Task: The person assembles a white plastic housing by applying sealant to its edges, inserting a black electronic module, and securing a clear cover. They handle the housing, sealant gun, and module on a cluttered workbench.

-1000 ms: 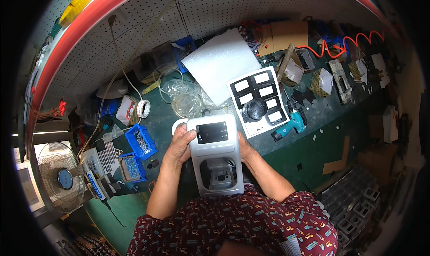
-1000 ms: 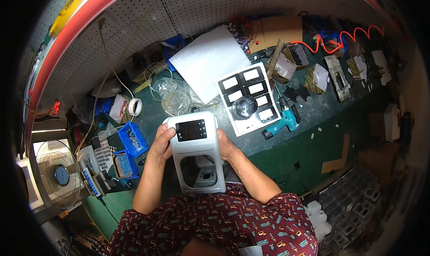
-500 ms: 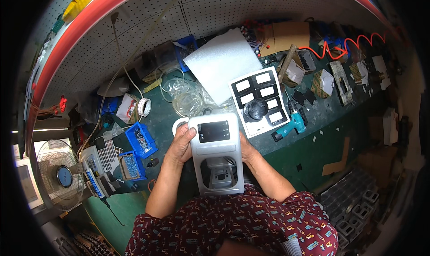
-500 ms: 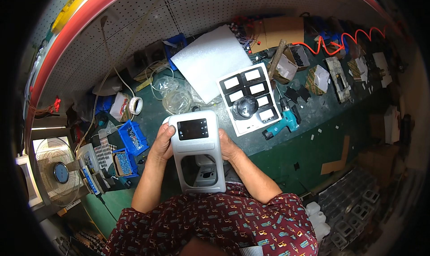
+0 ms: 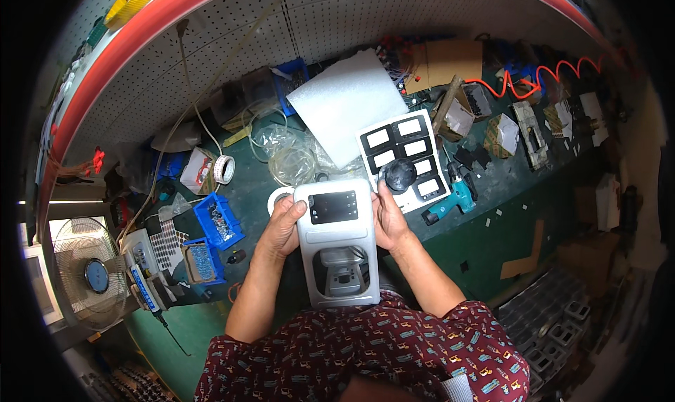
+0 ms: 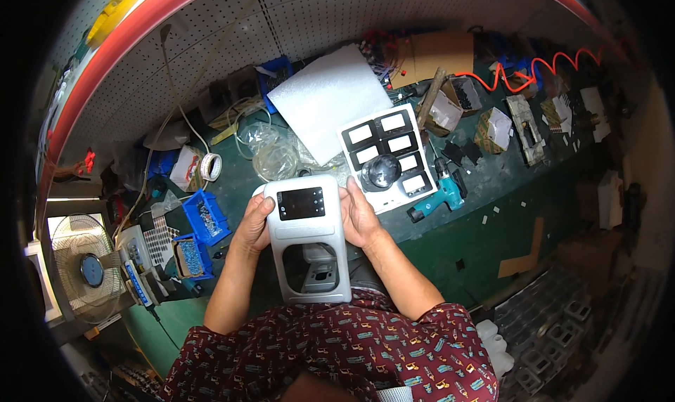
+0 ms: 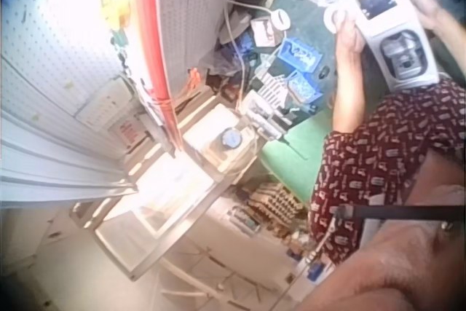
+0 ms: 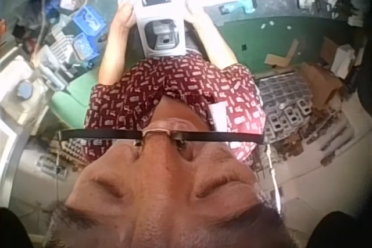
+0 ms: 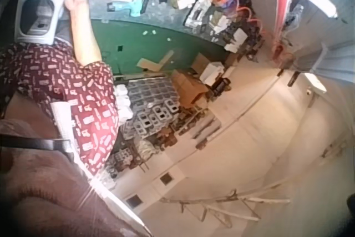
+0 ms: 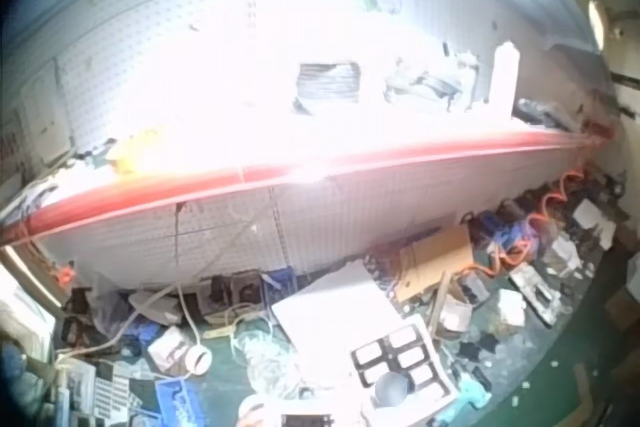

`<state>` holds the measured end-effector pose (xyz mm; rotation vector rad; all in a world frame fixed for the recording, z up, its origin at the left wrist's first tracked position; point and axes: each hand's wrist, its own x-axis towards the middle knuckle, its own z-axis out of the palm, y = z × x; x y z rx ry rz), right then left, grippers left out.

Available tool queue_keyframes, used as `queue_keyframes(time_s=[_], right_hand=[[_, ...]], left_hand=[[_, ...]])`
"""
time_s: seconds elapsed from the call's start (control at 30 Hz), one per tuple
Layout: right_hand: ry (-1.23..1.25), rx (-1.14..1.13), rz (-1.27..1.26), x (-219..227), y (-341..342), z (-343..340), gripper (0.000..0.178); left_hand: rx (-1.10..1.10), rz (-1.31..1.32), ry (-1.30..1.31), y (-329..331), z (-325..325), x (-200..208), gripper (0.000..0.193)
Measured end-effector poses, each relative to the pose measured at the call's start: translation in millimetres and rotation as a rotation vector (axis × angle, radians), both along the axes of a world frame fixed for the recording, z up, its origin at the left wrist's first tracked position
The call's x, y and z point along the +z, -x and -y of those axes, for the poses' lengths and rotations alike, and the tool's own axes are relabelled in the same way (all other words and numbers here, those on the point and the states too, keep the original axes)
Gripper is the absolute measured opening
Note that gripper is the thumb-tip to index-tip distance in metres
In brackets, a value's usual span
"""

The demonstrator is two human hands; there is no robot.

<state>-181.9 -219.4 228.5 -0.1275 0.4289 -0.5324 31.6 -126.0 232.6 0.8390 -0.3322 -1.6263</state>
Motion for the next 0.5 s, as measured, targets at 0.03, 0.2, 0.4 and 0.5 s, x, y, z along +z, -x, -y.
queue_keyframes(time_s=[0.03, 0.2, 0.4, 0.5], right_hand=[[0.009, -0.004, -0.006, 6, -1, 1, 0.057], [0.179, -0.019, -0.120, 0, 1, 2, 0.046], [0.203, 0.030, -0.209, 8, -3, 6, 0.038], [0.196, 0.001, -0.200, 11, -5, 4, 0.036]], left_hand=[[-0.003, -0.012, -0.009, -1, -1, -2, 0.065], [-0.002, -0.047, 0.009, -1, 1, -11, 0.060], [0.002, -0.099, -0.022, -3, 1, -16, 0.060], [-0.007, -0.104, -0.031, -4, 2, -13, 0.060]])
